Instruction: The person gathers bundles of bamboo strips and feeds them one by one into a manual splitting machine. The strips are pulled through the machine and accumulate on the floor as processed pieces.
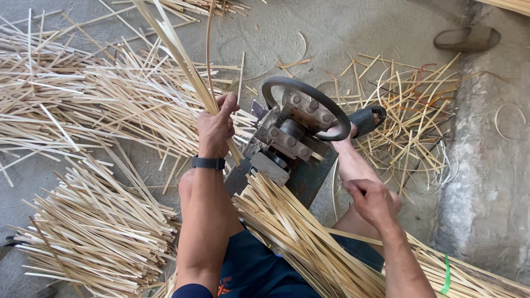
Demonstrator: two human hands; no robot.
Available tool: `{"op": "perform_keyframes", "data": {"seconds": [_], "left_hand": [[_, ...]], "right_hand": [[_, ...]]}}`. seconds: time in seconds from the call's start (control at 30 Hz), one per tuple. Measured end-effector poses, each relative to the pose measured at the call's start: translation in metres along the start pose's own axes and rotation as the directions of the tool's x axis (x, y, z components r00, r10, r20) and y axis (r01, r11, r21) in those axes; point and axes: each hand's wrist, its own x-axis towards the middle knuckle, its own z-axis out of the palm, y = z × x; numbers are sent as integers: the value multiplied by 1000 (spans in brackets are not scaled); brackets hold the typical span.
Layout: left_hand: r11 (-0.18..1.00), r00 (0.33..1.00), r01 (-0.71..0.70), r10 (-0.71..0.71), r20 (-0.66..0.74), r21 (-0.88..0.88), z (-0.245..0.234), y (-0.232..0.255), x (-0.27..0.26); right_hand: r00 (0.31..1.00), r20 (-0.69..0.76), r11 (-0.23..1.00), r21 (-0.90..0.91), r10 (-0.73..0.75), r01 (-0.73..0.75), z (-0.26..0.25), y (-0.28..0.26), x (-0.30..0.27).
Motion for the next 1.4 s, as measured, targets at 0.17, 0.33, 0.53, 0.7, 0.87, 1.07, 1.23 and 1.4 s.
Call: {"op": "perform_keyframes", "data": {"seconds": [0.17, 0.33, 0.53, 0.7, 0.87, 1.07, 1.23, 1.4], "left_hand": [[997, 999, 11, -8, 33, -82, 3, -2, -1], [997, 999, 1, 2, 40, -74, -1, -3, -3], [996, 999, 12, -8, 46, -85, -2, -1, -4], [998, 999, -1, 4, 44, -60, -1, -2, -4], [999, 999, 2, 0, 48, -42, 5, 0, -5], [999, 997, -36, 36, 66, -1, 6, 3, -10], [999, 996, -41, 40, 78, 14, 8, -7, -9], [990, 990, 15, 4, 139, -137, 10, -13, -2]], "right_hand": [[832, 453, 904, 408, -320, 126, 35, 42, -33], [919, 309, 929, 345, -245, 131, 41, 69, -50], [946, -134, 933, -254, -297, 257, -25, 93, -61], [803, -495, 943, -168, -333, 287, -52, 92, -82], [843, -510, 971, 63, -169, 232, -50, 97, -76], [836, -492, 967, -52, -242, 250, -19, 75, -46], [800, -479, 921, -52, -361, 385, -14, 42, -26], [829, -405, 880, 108, -387, 463, -4, 39, -13]]}}
